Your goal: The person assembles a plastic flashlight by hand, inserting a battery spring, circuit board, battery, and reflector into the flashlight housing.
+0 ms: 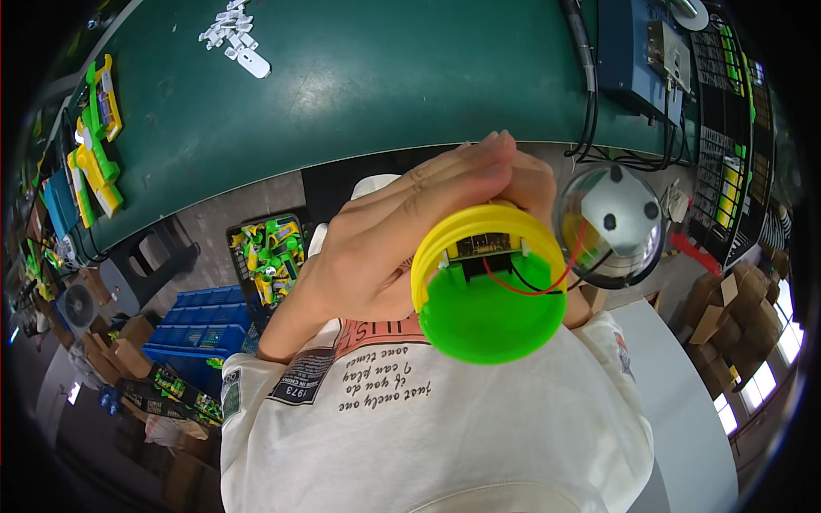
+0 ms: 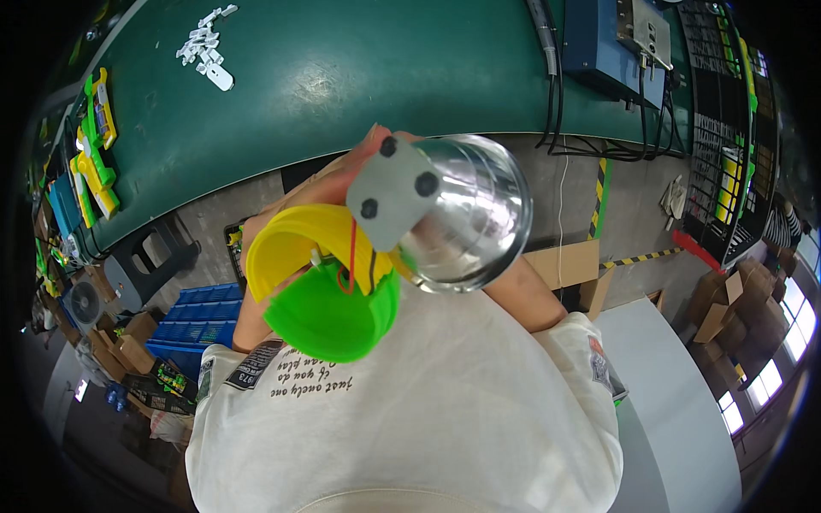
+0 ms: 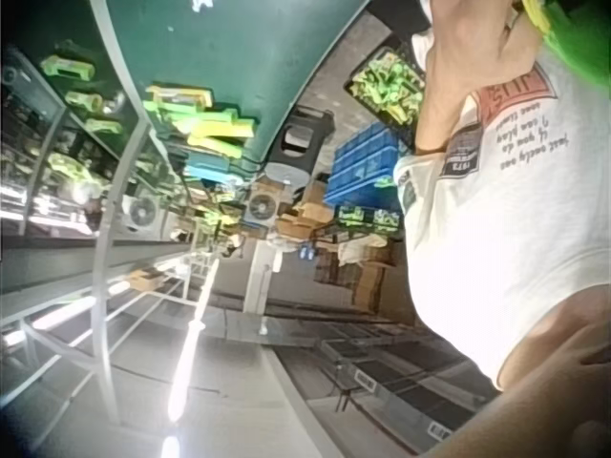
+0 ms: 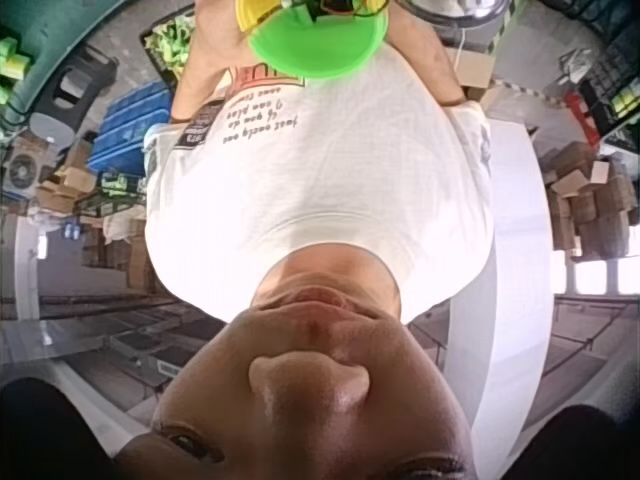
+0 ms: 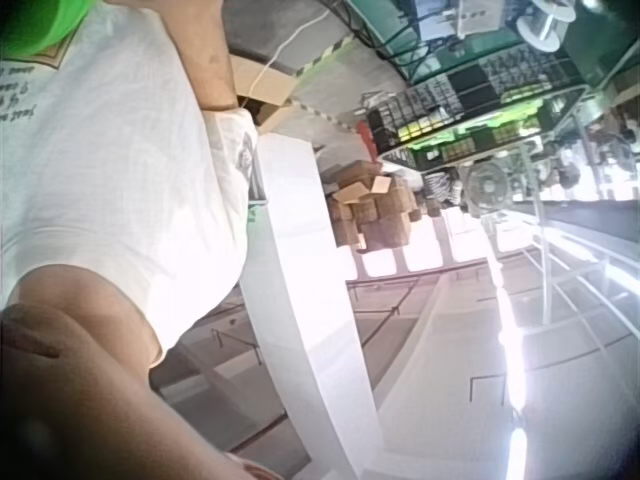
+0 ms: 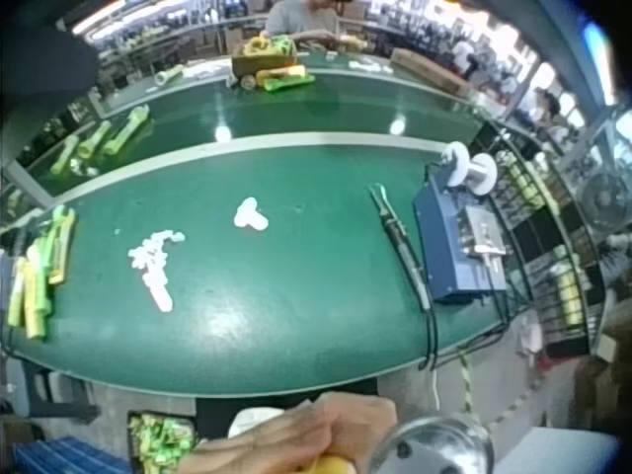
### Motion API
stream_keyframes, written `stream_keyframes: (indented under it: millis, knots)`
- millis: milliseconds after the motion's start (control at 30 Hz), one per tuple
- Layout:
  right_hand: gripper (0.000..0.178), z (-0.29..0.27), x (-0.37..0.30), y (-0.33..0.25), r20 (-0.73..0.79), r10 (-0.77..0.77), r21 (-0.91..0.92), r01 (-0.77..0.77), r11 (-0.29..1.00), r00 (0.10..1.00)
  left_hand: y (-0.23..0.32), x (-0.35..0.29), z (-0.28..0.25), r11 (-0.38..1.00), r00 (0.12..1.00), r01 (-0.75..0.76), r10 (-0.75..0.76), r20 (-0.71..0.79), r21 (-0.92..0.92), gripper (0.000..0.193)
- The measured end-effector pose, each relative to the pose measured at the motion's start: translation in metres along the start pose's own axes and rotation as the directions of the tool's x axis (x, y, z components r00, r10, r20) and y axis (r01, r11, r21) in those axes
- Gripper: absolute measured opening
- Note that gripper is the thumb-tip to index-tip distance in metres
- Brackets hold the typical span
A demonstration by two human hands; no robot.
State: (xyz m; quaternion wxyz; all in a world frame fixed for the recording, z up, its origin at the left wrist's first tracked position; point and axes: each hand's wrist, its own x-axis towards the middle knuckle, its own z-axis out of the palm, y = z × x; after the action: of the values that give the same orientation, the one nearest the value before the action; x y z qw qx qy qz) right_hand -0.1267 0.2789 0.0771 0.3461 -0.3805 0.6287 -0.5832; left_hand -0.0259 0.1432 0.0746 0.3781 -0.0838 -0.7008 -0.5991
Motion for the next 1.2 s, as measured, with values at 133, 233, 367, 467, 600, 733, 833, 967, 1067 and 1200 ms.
stream_keyframes:
  millis: [133, 233, 367, 467, 600, 733, 833, 967, 1067, 1200]
  knots:
    - [0.041, 0.002, 0.007, -0.013, 0.074, -0.071, -0.090, 0.078, 0.993, 0.995, 0.002, 0.002, -0.004, 0.996, 0.997, -0.021, 0.015, 0.075, 0.084, 0.043]
    - [0.039, -0.003, 0.017, -0.017, 0.133, -0.119, -0.154, 0.140, 0.978, 0.984, 0.001, -0.007, 0.002, 0.999, 0.999, -0.043, 0.043, -0.019, 0.032, 0.041]
    - [0.027, -0.004, 0.020, -0.015, 0.134, -0.140, -0.115, 0.155, 0.981, 0.981, 0.032, 0.008, -0.008, 0.932, 0.930, 0.363, -0.363, 0.065, -0.002, 0.040]
    - [0.026, 0.010, 0.022, -0.017, -0.008, -0.212, -0.159, 0.208, 0.965, 0.977, 0.033, 0.008, -0.009, 0.935, 0.931, 0.350, -0.354, 0.086, 0.062, 0.041]
    - [0.027, 0.013, 0.023, -0.022, -0.068, -0.258, -0.218, 0.238, 0.946, 0.964, 0.034, 0.012, -0.011, 0.941, 0.936, 0.321, -0.332, 0.118, 0.104, 0.041]
    - [0.027, 0.007, 0.024, -0.028, 0.046, -0.249, -0.314, 0.250, 0.916, 0.967, 0.032, 0.009, -0.006, 0.944, 0.942, 0.331, -0.329, 0.067, -0.011, 0.040]
    - [0.029, 0.000, 0.023, -0.031, 0.132, -0.232, -0.384, 0.266, 0.884, 0.964, 0.029, 0.009, -0.008, 0.960, 0.957, 0.279, -0.278, 0.085, -0.006, 0.038]
    - [0.027, -0.002, 0.019, -0.014, 0.131, -0.268, -0.308, 0.296, 0.904, 0.955, 0.029, 0.008, -0.010, 0.942, 0.940, 0.324, -0.331, 0.083, 0.091, 0.035]
    - [0.034, 0.022, 0.022, -0.009, -0.023, 0.001, 0.014, 0.000, 1.000, 1.000, 0.020, 0.007, -0.011, 0.838, 0.839, 0.544, -0.542, -0.043, 0.046, 0.032]
    - [0.034, 0.026, 0.032, -0.020, 0.342, 0.546, 0.571, -0.631, 0.526, 0.765, -0.006, 0.011, -0.023, 0.494, 0.514, 0.801, -0.857, -0.034, -0.338, 0.046]
